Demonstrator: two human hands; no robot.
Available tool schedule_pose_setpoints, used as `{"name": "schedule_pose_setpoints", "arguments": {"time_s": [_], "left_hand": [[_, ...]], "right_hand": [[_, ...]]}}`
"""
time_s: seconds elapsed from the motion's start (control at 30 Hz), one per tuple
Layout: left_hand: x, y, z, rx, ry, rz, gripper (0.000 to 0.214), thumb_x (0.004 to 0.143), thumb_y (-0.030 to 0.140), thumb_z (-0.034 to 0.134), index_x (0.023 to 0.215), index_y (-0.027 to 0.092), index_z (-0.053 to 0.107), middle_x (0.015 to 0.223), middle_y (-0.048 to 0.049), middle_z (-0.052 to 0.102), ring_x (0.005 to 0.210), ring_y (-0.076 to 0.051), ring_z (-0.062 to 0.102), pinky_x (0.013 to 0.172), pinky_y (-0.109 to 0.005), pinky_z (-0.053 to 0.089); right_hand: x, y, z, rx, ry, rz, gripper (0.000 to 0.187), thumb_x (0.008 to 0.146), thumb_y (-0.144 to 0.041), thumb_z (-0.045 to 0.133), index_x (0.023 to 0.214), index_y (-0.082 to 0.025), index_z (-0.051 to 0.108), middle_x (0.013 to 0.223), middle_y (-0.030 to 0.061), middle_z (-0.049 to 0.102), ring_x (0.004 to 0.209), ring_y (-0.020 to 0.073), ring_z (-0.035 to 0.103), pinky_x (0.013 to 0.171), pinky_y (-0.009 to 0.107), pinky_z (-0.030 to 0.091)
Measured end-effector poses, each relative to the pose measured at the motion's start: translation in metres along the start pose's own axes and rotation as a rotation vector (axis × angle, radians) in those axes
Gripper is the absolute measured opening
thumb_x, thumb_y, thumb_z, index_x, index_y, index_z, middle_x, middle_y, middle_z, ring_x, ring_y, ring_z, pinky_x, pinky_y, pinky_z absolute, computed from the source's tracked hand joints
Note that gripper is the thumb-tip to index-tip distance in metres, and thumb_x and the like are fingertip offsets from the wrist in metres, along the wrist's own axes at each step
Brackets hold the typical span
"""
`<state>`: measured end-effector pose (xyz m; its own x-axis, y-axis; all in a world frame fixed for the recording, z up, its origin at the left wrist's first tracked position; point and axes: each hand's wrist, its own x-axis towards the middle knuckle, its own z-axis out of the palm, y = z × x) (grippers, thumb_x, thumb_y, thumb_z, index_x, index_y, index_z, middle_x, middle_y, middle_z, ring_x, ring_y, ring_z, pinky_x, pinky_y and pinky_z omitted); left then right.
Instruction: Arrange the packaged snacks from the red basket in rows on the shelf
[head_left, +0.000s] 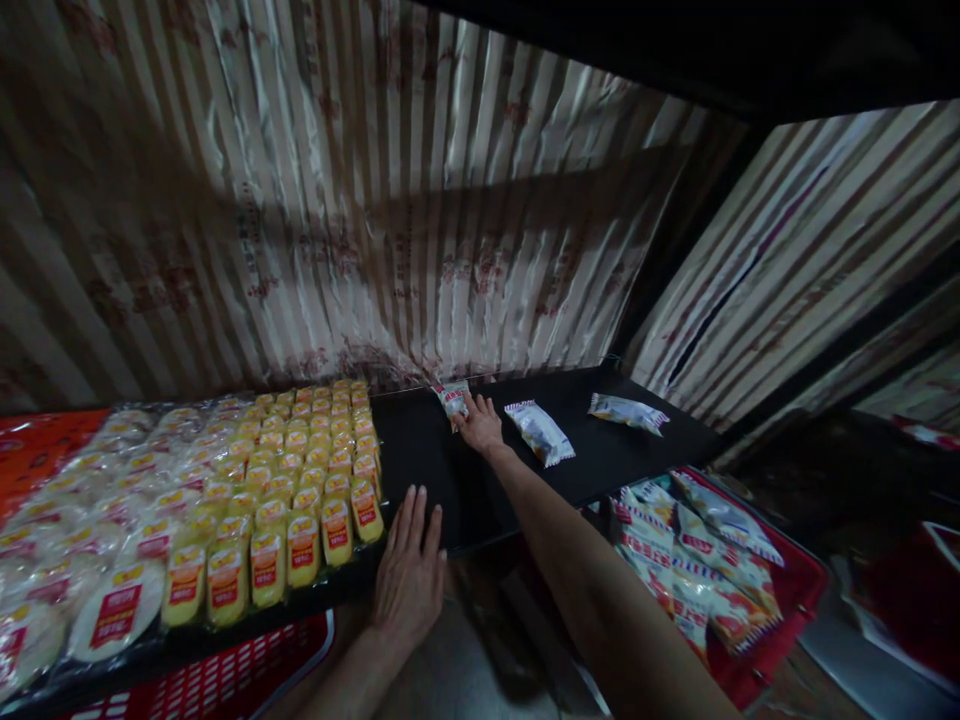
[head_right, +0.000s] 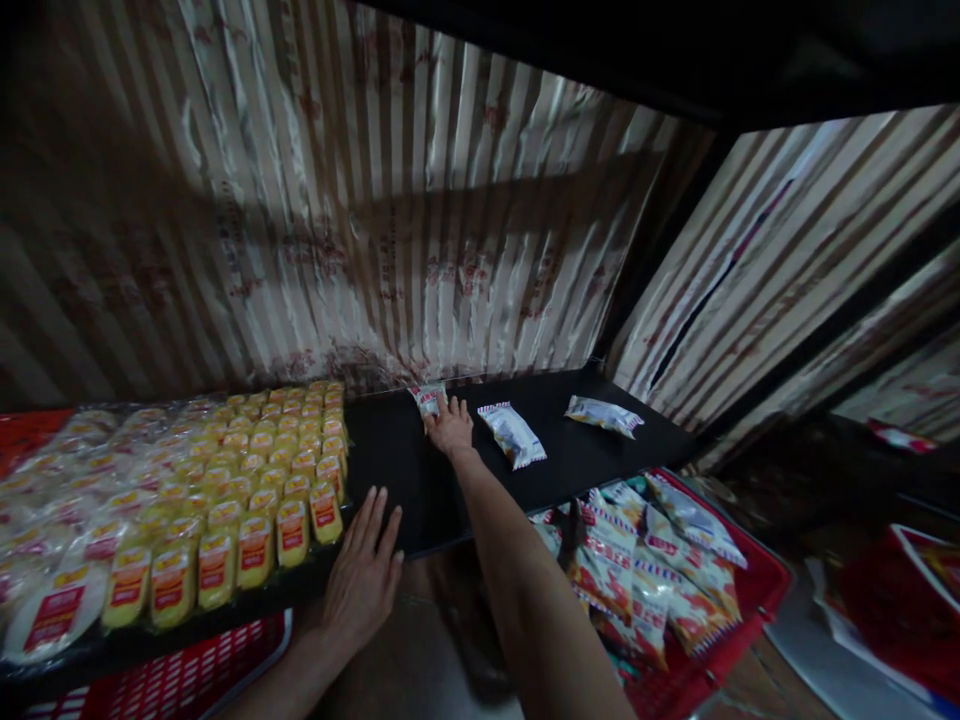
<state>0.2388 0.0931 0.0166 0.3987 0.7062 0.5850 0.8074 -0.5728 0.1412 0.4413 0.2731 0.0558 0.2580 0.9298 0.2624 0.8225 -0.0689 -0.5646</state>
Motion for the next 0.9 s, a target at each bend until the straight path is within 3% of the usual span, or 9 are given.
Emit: {"name": "schedule_pose_setpoints", "arguments": {"time_s": [0.1,0.27,0.63,0.77,0.9], "left_hand": [[0.007,0.001,0.003,-0.017,-0.018,-0.031,0.049,0.086,0.019,0.045,0.135,0.013,0.043,0.15,-0.0165,0.03,0.141,-0.029,0.016,0.105,-0.045,0.04],[0.014,0.003,0.007,-0.058,-0.059,-0.083,0.05,0.087,0.019,0.042,0.136,0.011,0.04,0.151,-0.0187,0.026,0.142,-0.03,0.014,0.105,-0.047,0.038],[0.004,0.001,0.014,-0.213,-0.067,-0.216,0.054,0.089,0.023,0.038,0.14,0.008,0.031,0.15,-0.0199,0.027,0.139,-0.028,0.025,0.109,-0.045,0.034],[-0.002,0.001,0.011,-0.292,-0.103,-0.24,0.055,0.087,0.018,0.037,0.142,0.011,0.03,0.152,-0.0179,0.024,0.137,-0.027,0.03,0.108,-0.043,0.036],[-0.004,-0.002,0.008,-0.368,-0.112,-0.238,0.053,0.088,0.022,0.039,0.14,0.013,0.034,0.153,-0.0159,0.02,0.137,-0.028,0.031,0.108,-0.043,0.036]], "right_hand": [[-0.004,0.005,0.001,-0.14,-0.079,-0.007,0.062,0.08,-0.041,0.058,0.137,-0.025,0.042,0.145,0.0134,0.039,0.133,0.0342,0.033,0.105,0.052,0.025],[-0.034,-0.001,-0.01,-0.257,-0.102,-0.032,0.062,0.077,-0.038,0.06,0.136,-0.028,0.042,0.137,0.0102,0.045,0.118,0.0302,0.047,0.096,0.044,0.036],[-0.154,-0.035,-0.035,-0.141,-0.183,-0.152,0.06,0.073,-0.03,0.062,0.131,-0.026,0.047,0.124,0.0081,0.051,0.107,0.026,0.048,0.093,0.039,0.037],[-0.173,-0.041,-0.037,-0.075,-0.212,-0.183,0.058,0.075,-0.033,0.063,0.131,-0.026,0.047,0.122,0.0083,0.052,0.107,0.0257,0.049,0.093,0.04,0.038],[-0.173,-0.038,-0.03,0.034,-0.213,-0.198,0.051,0.08,-0.035,0.059,0.13,-0.026,0.048,0.122,0.0084,0.052,0.108,0.0235,0.049,0.095,0.04,0.04]]}}
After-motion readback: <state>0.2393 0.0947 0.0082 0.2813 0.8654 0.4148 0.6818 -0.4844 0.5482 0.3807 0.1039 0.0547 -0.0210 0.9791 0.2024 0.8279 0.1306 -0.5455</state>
